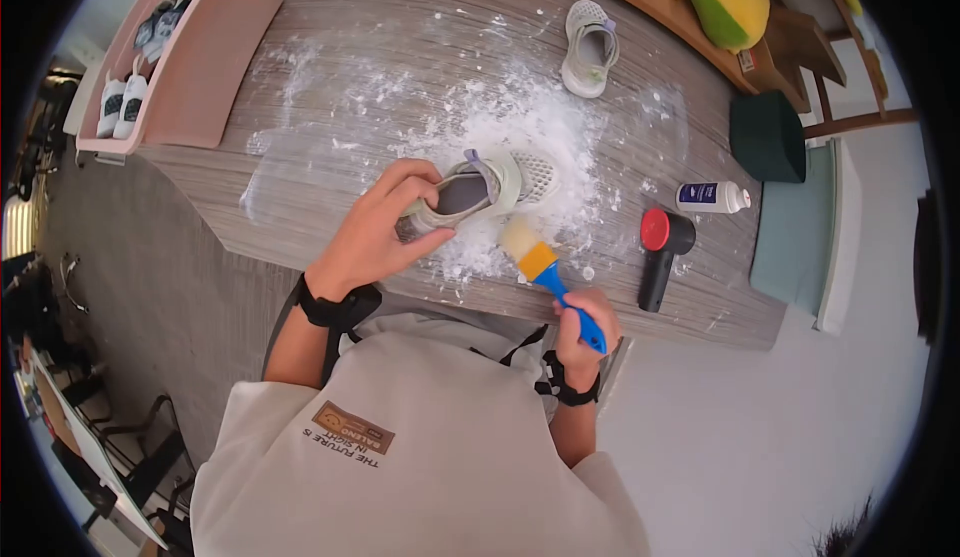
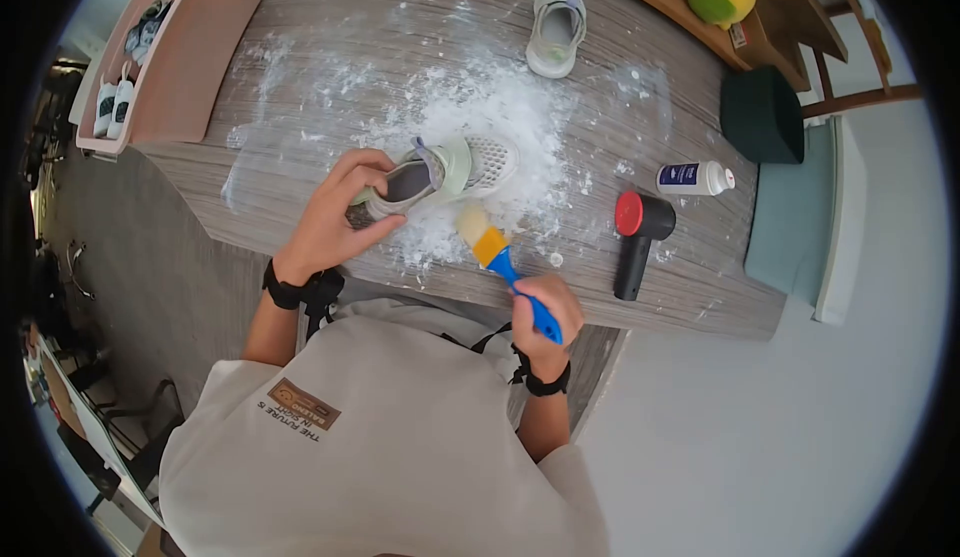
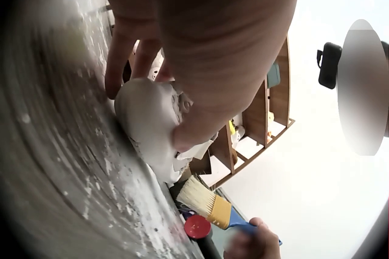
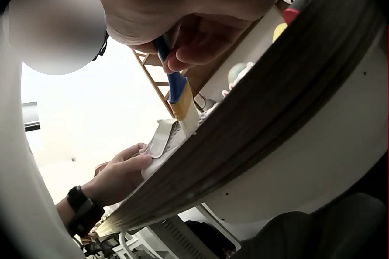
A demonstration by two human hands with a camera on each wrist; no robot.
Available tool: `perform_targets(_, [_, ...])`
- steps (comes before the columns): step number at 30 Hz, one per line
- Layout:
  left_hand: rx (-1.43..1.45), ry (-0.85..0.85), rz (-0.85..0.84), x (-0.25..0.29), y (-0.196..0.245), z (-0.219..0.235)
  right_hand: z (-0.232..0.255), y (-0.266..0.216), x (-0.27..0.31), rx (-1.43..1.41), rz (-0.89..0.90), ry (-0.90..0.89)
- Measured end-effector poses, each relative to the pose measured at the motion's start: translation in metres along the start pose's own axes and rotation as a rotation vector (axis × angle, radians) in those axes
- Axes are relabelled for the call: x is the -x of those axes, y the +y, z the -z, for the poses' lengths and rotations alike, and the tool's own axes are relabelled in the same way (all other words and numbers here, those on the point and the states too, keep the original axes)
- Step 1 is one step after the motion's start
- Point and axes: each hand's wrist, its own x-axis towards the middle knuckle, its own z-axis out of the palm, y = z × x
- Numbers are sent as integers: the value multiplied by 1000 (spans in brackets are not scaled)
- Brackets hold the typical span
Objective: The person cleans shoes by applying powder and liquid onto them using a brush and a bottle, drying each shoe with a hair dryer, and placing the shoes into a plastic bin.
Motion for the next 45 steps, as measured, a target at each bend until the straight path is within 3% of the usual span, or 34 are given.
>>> perform_targets(1, [38, -10, 8, 0, -1, 2, -2, -3, -3, 1, 35, -33])
perform_targets(4, [120, -24, 31, 0, -5, 4, -4, -1, 4, -26, -87, 104])
perform_targets(8, [144, 56, 27, 2, -7, 2, -4, -2, -10, -23, -343, 448])
perform_targets(9, [152, 87, 17, 1, -7, 1, -2, -1, -13, -29, -330, 459])
perform_targets(12, [66, 73, 27, 6, -9, 0, 0, -4, -14, -144, -245, 394])
perform_targets(18, [66, 25, 23, 13, -15, -4, -16, -22, -31, 0, -25, -84])
perform_targets(22, [12, 51, 9, 12, -12, -6, -12, -13, -25, -106, -296, 185])
perform_targets(27, [-37, 65, 17, 13, -18, -9, -1, -11, -44, -71, -390, 428])
perform_targets(30, [-28, 47, 21, 15, -15, -8, -3, -13, -54, -173, -370, 470])
perform_targets(35, [-43, 58, 2, 15, -18, -12, -8, -16, -48, -192, -386, 216])
perform_targets(38, [-39, 49, 20, 16, -17, -10, -4, -9, -34, -279, -326, 224])
perform_targets(45, [-77, 9, -40, 16, -24, -11, -13, -12, -61, -150, -397, 370])
